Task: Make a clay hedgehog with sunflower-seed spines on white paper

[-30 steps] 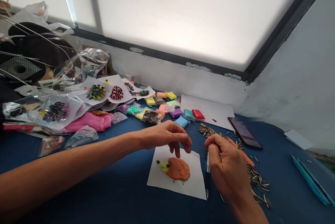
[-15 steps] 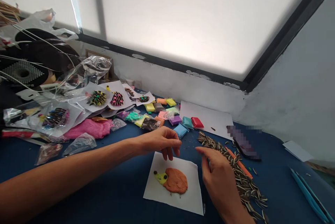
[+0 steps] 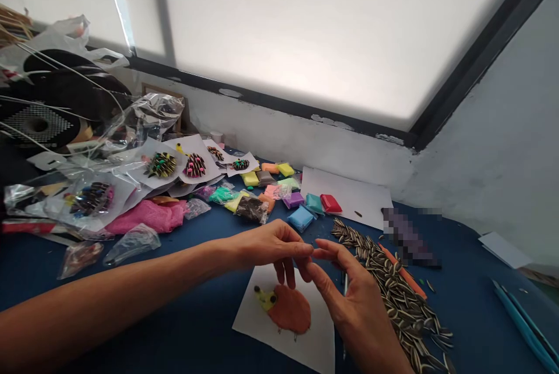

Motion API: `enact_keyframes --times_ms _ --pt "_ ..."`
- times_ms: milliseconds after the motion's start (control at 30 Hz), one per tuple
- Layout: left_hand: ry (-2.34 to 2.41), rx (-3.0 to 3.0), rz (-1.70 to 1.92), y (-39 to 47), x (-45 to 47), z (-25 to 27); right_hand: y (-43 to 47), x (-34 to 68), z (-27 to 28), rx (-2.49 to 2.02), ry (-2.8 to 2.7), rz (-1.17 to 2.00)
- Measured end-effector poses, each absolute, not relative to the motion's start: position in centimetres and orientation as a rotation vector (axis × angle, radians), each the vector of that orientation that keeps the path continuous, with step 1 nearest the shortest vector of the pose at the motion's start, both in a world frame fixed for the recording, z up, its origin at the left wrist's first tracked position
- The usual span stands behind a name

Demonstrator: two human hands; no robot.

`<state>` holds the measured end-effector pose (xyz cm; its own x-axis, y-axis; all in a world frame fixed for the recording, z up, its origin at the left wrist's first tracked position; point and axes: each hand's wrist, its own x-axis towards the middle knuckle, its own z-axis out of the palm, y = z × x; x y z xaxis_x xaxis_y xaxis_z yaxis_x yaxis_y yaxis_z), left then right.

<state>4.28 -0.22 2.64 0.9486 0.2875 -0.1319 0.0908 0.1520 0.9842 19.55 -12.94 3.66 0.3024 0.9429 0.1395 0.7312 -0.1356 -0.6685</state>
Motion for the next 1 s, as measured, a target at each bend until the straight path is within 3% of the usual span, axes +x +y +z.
enact_keyframes --times_ms 333,500,700,1000 --pt "0.081 1.365 -0.038 -1.1 3.9 4.6 -13.0 19.1 4.6 -1.660 -1.356 0.856" --pt "0.081 1.311 -0.167 -1.6 3.8 5.3 -13.1 19.2 4.8 -1.651 -1.425 0.859" --pt "0.052 1.313 -0.071 -0.4 3.5 5.4 -13.1 20.3 4.8 -1.749 -1.262 0.884" --pt "0.035 1.371 -0.087 -1.0 3.5 5.5 -13.1 20.2 5.0 -1.791 -1.392 0.634"
